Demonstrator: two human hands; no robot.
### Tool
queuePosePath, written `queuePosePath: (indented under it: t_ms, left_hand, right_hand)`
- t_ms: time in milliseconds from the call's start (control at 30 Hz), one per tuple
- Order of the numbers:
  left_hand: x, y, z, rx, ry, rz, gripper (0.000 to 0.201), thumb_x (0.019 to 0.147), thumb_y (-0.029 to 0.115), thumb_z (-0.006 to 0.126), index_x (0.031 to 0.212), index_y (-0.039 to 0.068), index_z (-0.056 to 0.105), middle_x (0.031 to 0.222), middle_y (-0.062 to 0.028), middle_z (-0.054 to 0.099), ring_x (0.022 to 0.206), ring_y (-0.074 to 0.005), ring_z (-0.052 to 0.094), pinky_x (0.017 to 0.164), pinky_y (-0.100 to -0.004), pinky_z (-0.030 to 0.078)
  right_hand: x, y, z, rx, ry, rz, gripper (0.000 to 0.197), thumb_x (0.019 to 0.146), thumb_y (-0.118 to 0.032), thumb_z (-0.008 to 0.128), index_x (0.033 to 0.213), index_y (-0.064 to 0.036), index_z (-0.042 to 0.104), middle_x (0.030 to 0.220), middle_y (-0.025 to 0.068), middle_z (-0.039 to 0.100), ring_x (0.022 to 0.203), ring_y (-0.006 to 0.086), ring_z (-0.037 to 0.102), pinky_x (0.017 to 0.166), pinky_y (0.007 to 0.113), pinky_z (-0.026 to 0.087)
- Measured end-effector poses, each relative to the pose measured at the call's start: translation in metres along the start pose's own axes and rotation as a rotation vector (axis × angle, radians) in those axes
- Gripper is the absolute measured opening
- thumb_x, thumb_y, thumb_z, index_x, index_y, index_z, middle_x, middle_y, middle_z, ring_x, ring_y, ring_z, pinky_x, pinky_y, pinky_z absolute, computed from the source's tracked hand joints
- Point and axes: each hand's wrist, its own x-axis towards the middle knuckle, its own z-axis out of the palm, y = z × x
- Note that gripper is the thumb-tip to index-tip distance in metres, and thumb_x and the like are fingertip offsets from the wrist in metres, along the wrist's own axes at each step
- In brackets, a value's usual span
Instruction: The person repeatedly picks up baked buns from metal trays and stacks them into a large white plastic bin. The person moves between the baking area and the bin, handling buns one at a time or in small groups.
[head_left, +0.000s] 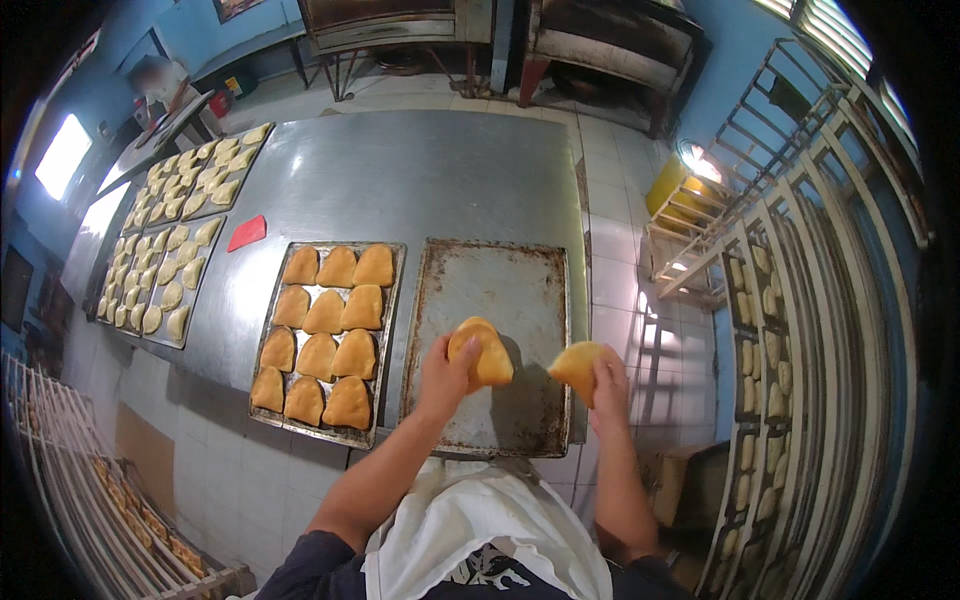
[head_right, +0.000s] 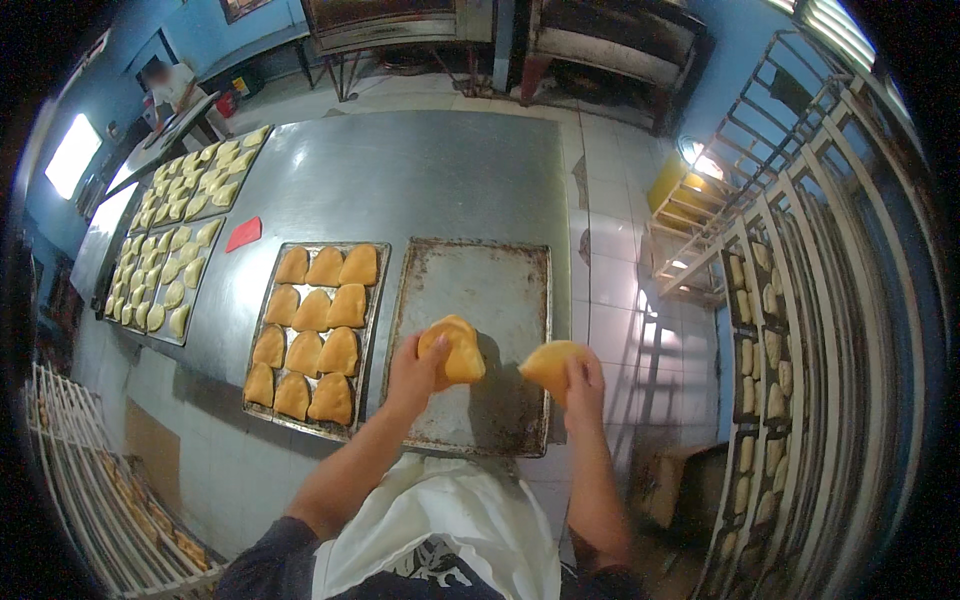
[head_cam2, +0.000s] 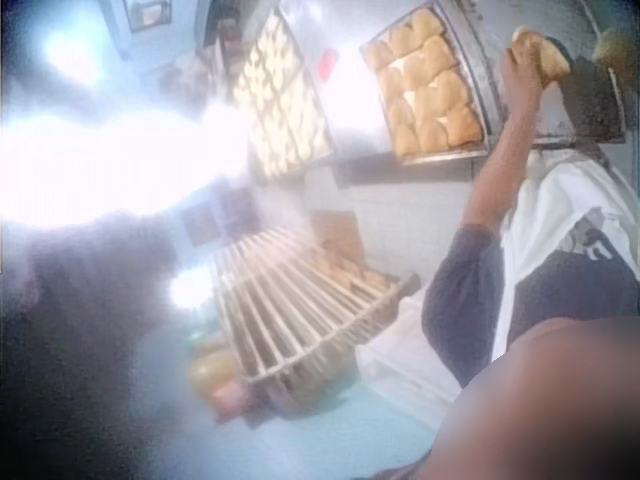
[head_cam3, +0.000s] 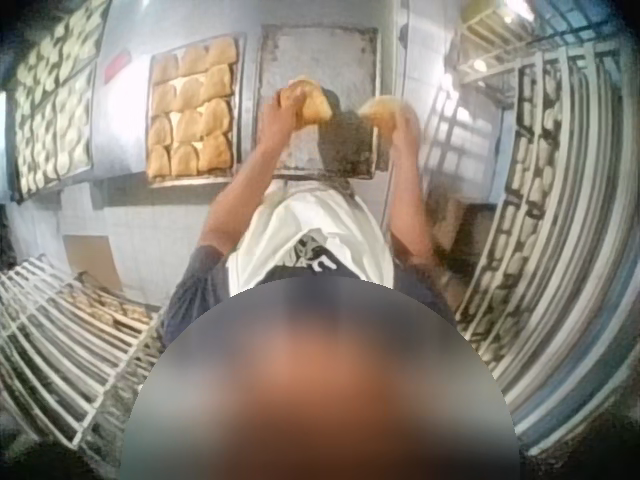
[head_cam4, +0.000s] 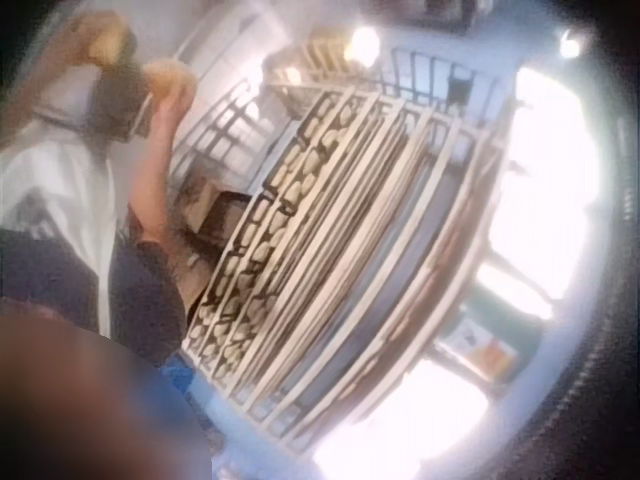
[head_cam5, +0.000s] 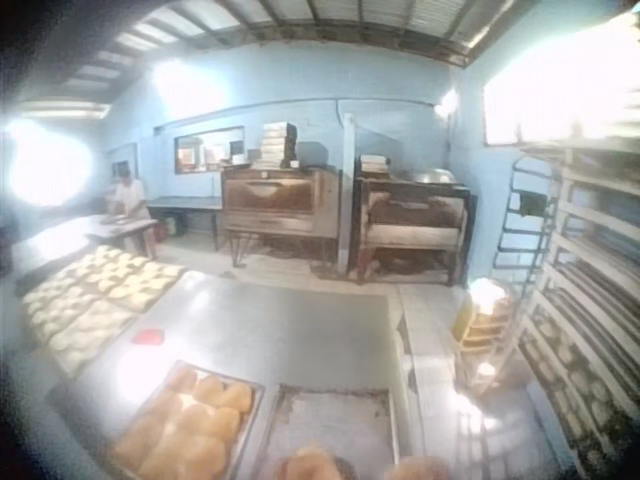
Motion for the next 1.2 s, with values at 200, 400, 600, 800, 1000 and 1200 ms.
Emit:
queuePosePath:
  t_ms: [200, 400, 600, 800, 1000, 1200]
  left_hand:
    - [0.062, -0.009, 0.004, 0.358, -0.096, -0.031, 0.037, 0.096, 0.028, 0.069, 0.116, -0.002, 0.067, 0.096, -0.0062, 0.071, 0.086, -0.0151, 0.065, 0.073, -0.0303, 0.052]
    - [0.076, -0.016, -0.013, -0.251, -0.093, -0.409, 0.051, 0.098, 0.044, 0.060, 0.118, -0.002, 0.068, 0.110, -0.0162, 0.070, 0.096, -0.0211, 0.067, 0.080, -0.0348, 0.053]
    - [0.079, -0.035, -0.020, 0.075, -0.287, -0.190, 0.064, 0.098, 0.055, 0.055, 0.126, -0.002, 0.062, 0.111, -0.0117, 0.068, 0.097, -0.0209, 0.066, 0.084, -0.0365, 0.052]
    - [0.070, -0.044, -0.025, 0.075, -0.274, -0.321, 0.074, 0.097, 0.065, 0.048, 0.120, -0.003, 0.064, 0.109, -0.0145, 0.069, 0.094, -0.0208, 0.068, 0.080, -0.0340, 0.053]
    - [-0.010, -0.040, -0.055, -0.638, -0.117, -0.389, 0.063, 0.102, 0.062, 0.035, 0.114, 0.008, 0.065, 0.110, -0.0081, 0.070, 0.097, -0.0187, 0.068, 0.089, -0.0378, 0.054]
    - [-0.159, -0.046, -0.124, -0.758, 0.047, -0.339, 0.061, 0.103, 0.060, 0.035, 0.126, 0.009, 0.060, 0.118, -0.0062, 0.067, 0.102, -0.0179, 0.067, 0.091, -0.0362, 0.054]
  right_hand:
    - [0.019, 0.007, 0.089, -0.184, -0.377, -0.052, 0.052, 0.089, -0.019, 0.075, 0.133, -0.0006, 0.054, 0.126, 0.0116, 0.060, 0.108, 0.0195, 0.061, 0.091, 0.035, 0.052]
    - [0.021, 0.027, 0.142, -0.487, -0.418, -0.101, 0.055, 0.085, -0.026, 0.079, 0.128, 0.0022, 0.060, 0.125, 0.0182, 0.061, 0.111, 0.0260, 0.062, 0.094, 0.037, 0.050]
    - [0.013, 0.050, 0.154, -0.746, -0.284, -0.094, 0.067, 0.086, -0.035, 0.078, 0.137, -0.0012, 0.052, 0.126, 0.0151, 0.060, 0.114, 0.0243, 0.059, 0.096, 0.036, 0.048]
    - [0.020, 0.034, 0.131, -0.500, -0.716, 0.396, 0.067, 0.087, -0.038, 0.075, 0.139, -0.0069, 0.047, 0.124, 0.0095, 0.062, 0.111, 0.0238, 0.061, 0.090, 0.040, 0.051]
    - [-0.016, 0.017, 0.118, -0.080, -1.134, 0.504, 0.064, 0.082, -0.029, 0.078, 0.133, -0.0002, 0.052, 0.122, 0.0084, 0.062, 0.106, 0.0217, 0.064, 0.091, 0.037, 0.052]
    - [-0.118, 0.022, 0.139, -0.278, -1.519, 0.447, 0.085, 0.070, -0.039, 0.089, 0.134, 0.0017, 0.051, 0.118, 0.0070, 0.063, 0.108, 0.0194, 0.062, 0.092, 0.034, 0.051]
